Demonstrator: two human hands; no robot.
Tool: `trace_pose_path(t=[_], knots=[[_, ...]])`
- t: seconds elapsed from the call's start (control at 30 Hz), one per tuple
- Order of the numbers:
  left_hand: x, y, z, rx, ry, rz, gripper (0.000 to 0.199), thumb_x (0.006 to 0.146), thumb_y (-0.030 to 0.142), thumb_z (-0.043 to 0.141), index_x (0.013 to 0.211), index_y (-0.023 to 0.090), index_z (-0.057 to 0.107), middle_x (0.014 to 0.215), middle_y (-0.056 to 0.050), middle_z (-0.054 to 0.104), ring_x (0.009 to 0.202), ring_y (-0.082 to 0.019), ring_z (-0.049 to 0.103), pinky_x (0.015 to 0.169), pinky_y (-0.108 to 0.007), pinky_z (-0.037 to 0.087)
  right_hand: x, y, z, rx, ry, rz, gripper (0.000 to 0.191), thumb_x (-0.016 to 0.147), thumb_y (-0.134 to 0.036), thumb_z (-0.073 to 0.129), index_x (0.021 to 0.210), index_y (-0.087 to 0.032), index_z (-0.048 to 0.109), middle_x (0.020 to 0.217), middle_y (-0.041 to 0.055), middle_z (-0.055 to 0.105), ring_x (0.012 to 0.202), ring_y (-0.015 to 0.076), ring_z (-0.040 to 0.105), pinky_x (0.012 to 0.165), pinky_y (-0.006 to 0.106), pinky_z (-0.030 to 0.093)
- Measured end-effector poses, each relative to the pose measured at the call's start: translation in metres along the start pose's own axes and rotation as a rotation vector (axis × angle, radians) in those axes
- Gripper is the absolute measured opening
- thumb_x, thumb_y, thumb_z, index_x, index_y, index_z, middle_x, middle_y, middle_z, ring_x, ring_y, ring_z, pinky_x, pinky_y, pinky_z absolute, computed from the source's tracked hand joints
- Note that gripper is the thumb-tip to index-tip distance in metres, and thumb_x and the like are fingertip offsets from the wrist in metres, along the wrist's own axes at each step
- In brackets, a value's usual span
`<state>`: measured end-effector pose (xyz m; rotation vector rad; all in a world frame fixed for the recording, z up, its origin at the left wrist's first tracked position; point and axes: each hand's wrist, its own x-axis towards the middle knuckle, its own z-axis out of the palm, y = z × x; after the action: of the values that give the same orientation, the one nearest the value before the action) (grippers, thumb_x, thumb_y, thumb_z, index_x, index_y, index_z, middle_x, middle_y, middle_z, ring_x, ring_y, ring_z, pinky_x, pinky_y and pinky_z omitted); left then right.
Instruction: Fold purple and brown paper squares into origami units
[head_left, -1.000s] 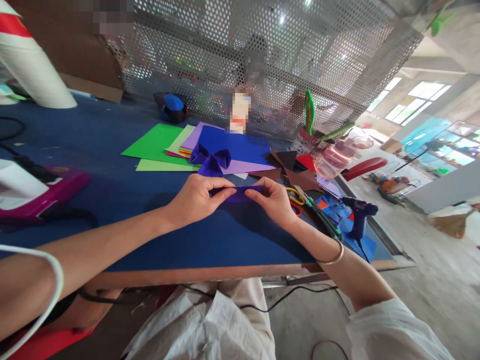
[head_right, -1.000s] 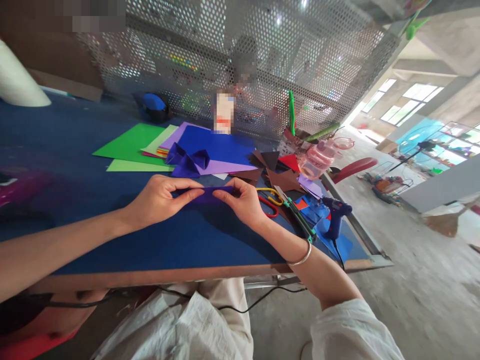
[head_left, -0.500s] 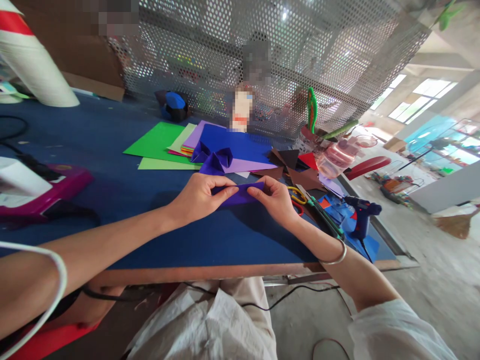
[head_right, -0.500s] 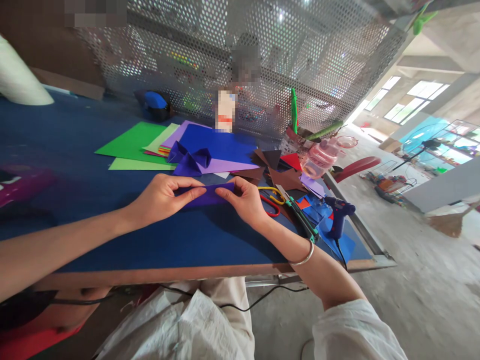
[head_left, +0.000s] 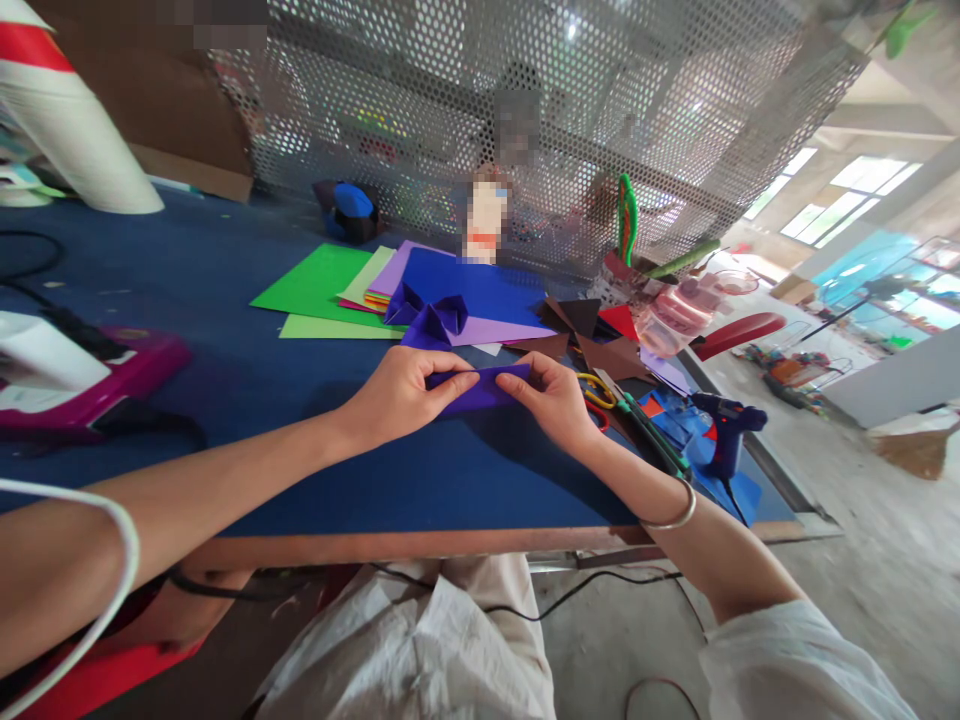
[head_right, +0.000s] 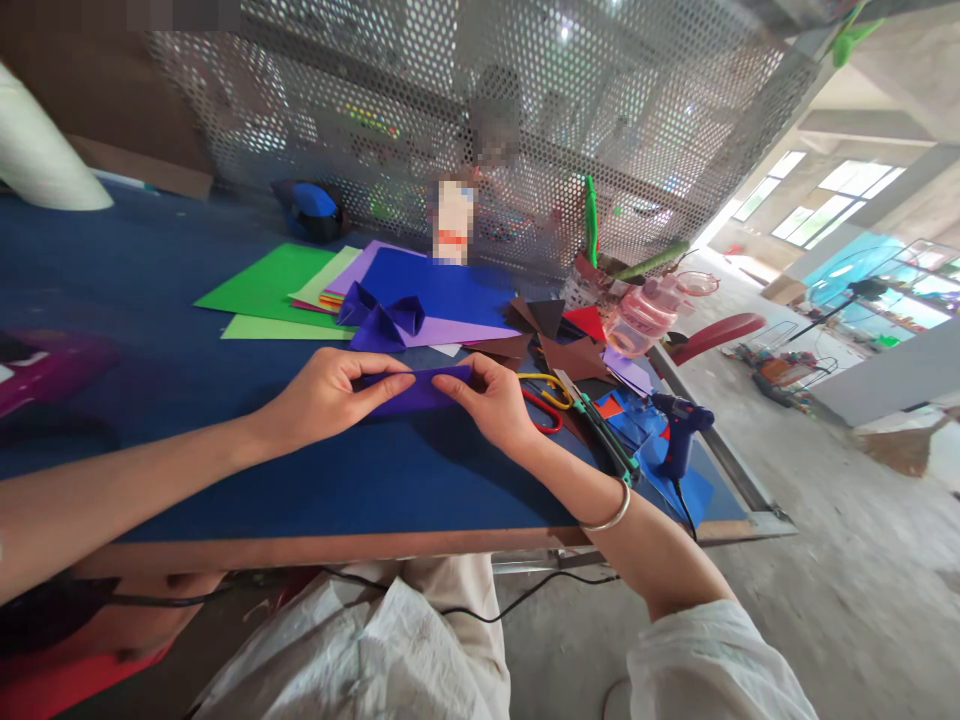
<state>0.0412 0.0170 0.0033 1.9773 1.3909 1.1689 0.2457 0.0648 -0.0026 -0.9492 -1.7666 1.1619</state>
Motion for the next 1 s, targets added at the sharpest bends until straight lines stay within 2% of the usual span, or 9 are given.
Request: trace_pose_path(t=[0.17,0.3,0.47,0.57,0.73,0.87,1.0], knots=[[-0.001,0.002,-0.002,-0.003,-0.004,0.003,0.036,0.087,0.046,0.057,0.086,0.018,0.078,0.075,-0.001,0.076,0.068,-0.016,0.063,0.066,-0.027,0.046,-0.001,0.000,0.000,-0.024,-0.001,-0.011,0.046,0.071,-0.062,0.077,0.075,-0.021,0.058,0.064,-0.0049,0.053,0.062,0.0110,0.046,0.059,0.026,0.040],[-0.001,0.005,-0.002,0.030,-0.040,-0.053,0.039,0.087,0.048,0.053,0.082,0.017,0.076,0.069,0.001,0.070,0.063,-0.014,0.056,0.061,-0.026,0.041,-0.001,0.002,-0.001,-0.064,-0.020,-0.018,0.043,0.075,-0.061,0.074,0.078,-0.021,0.058,0.068,-0.0041,0.056,0.063,0.0118,0.049,0.060,0.026,0.040],[0.001,0.010,-0.003,0.385,-0.300,-0.185,0.040,0.091,0.042,0.045,0.066,0.019,0.067,0.059,0.001,0.059,0.061,-0.014,0.055,0.057,-0.026,0.036,-0.001,0.006,-0.005,-0.243,-0.175,0.024,0.036,0.081,-0.053,0.072,0.080,-0.019,0.063,0.070,-0.0024,0.061,0.065,0.0128,0.051,0.062,0.027,0.039],[-0.002,0.012,-0.002,0.513,-0.380,-0.206,0.034,0.088,0.038,0.049,0.066,0.021,0.070,0.063,-0.001,0.065,0.063,-0.018,0.060,0.057,-0.029,0.033,-0.004,0.005,-0.005,-0.444,-0.253,0.015,0.027,0.085,-0.043,0.073,0.077,-0.018,0.065,0.068,-0.0028,0.061,0.065,0.0124,0.051,0.062,0.027,0.036],[-0.007,0.016,0.000,0.683,-0.453,-0.154,0.032,0.089,0.035,0.049,0.076,0.023,0.076,0.089,-0.008,0.077,0.085,-0.028,0.070,0.066,-0.034,0.040,-0.010,-0.001,0.001,-0.678,-0.243,-0.054,0.018,0.087,-0.032,0.075,0.078,-0.018,0.067,0.073,-0.0013,0.064,0.071,0.0134,0.055,0.067,0.027,0.036],[-0.008,0.018,0.000,0.773,-0.479,-0.109,0.036,0.093,0.036,0.046,0.079,0.022,0.077,0.091,-0.009,0.077,0.090,-0.030,0.072,0.073,-0.037,0.047,-0.014,-0.004,0.004,-0.744,-0.206,-0.089,0.014,0.087,-0.029,0.077,0.083,-0.020,0.068,0.076,-0.0001,0.062,0.079,0.0166,0.057,0.072,0.028,0.039],[-0.015,0.017,0.002,0.879,-0.443,0.005,0.039,0.097,0.041,0.047,0.080,0.021,0.077,0.088,-0.009,0.076,0.089,-0.030,0.072,0.070,-0.037,0.049,-0.014,0.000,0.004,-0.776,-0.194,-0.178,0.014,0.086,-0.025,0.079,0.084,-0.018,0.067,0.080,0.0023,0.064,0.086,0.0192,0.055,0.080,0.031,0.041]])
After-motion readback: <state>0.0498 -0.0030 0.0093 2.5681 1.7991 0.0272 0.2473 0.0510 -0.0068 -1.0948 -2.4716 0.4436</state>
